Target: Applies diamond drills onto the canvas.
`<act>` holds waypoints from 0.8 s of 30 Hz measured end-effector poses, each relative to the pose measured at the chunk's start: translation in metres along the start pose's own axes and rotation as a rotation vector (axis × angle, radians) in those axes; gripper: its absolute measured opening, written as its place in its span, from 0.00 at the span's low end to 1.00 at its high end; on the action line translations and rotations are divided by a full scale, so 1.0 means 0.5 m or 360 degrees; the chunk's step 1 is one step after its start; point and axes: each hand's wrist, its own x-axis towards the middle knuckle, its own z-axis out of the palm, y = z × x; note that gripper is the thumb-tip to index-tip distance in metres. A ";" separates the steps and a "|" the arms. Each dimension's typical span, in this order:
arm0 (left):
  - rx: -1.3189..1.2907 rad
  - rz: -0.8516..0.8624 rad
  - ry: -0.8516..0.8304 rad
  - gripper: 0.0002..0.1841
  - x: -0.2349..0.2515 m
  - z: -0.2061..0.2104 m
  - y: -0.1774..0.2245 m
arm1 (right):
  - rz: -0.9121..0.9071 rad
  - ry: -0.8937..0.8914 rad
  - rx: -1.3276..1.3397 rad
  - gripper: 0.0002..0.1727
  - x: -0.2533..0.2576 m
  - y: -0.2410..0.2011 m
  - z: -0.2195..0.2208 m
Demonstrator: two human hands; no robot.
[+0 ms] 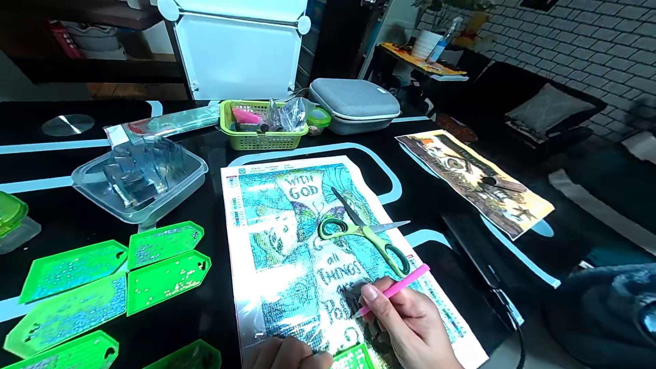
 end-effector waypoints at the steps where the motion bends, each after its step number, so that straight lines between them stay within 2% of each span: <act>1: 0.0003 -0.0002 0.0002 0.25 0.000 0.000 0.000 | -0.0005 -0.0006 -0.0013 0.15 0.000 0.001 0.000; 13: -0.0045 -0.0005 -0.0001 0.25 -0.002 -0.001 -0.001 | -0.0155 -0.0092 -0.0417 0.17 -0.004 -0.003 -0.005; 15: -0.0043 -0.0007 0.0006 0.25 -0.003 0.000 -0.001 | -0.0098 -0.0119 -0.0355 0.17 -0.001 -0.005 -0.012; 20: -0.0047 -0.0025 -0.0002 0.25 -0.004 0.000 -0.001 | 0.0074 -0.0101 0.0113 0.13 -0.019 -0.045 0.002; 24: -0.0035 -0.0004 0.0039 0.24 -0.004 0.004 -0.003 | -0.0101 -0.0282 -0.0028 0.15 -0.038 -0.057 0.031</act>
